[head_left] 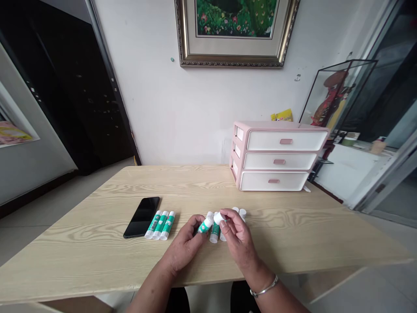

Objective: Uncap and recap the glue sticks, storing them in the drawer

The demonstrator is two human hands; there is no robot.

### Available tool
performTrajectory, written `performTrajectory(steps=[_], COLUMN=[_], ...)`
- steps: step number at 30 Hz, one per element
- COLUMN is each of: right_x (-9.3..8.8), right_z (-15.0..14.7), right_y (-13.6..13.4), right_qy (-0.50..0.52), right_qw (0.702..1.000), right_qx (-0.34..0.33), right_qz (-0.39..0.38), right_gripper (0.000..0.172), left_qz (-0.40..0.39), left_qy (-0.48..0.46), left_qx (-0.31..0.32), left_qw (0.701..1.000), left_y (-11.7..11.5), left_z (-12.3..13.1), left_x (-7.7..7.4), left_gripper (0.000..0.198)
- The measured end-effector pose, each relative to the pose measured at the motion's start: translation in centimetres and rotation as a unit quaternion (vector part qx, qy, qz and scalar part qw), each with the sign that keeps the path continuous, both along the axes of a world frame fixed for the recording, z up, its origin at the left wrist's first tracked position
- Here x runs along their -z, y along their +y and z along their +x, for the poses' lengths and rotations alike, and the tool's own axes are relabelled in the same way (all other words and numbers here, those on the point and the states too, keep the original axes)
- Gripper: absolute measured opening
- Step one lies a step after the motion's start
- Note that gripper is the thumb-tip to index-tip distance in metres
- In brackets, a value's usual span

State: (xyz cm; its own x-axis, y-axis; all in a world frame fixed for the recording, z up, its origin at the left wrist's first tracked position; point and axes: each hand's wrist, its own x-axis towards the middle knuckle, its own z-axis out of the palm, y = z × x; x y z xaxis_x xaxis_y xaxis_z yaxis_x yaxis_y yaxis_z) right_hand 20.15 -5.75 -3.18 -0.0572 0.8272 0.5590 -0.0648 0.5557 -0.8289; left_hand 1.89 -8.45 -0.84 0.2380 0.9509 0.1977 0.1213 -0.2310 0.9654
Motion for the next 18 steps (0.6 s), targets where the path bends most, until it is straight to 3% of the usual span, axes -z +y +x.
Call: performTrajectory(steps=[6, 18], right_x=[0.23, -0.18], right_z=[-0.4, -0.16], right_y=[-0.6, -0.88], right_qy=[-0.048, -0.146], right_qw=[0.998, 0.976], right_qx=[-0.007, 0.03], right_qz=[0.041, 0.16], right_gripper=[0.026, 0.031], left_qz=[0.025, 0.01], left_qy=[0.062, 0.037], left_qx=[0.006, 0.002], left_qw=[0.998, 0.999], left_y=[-0.39, -0.82], left_z=[-0.14, -0.13], left_x=[-0.58, -0.77], left_gripper=[0.031, 0.035])
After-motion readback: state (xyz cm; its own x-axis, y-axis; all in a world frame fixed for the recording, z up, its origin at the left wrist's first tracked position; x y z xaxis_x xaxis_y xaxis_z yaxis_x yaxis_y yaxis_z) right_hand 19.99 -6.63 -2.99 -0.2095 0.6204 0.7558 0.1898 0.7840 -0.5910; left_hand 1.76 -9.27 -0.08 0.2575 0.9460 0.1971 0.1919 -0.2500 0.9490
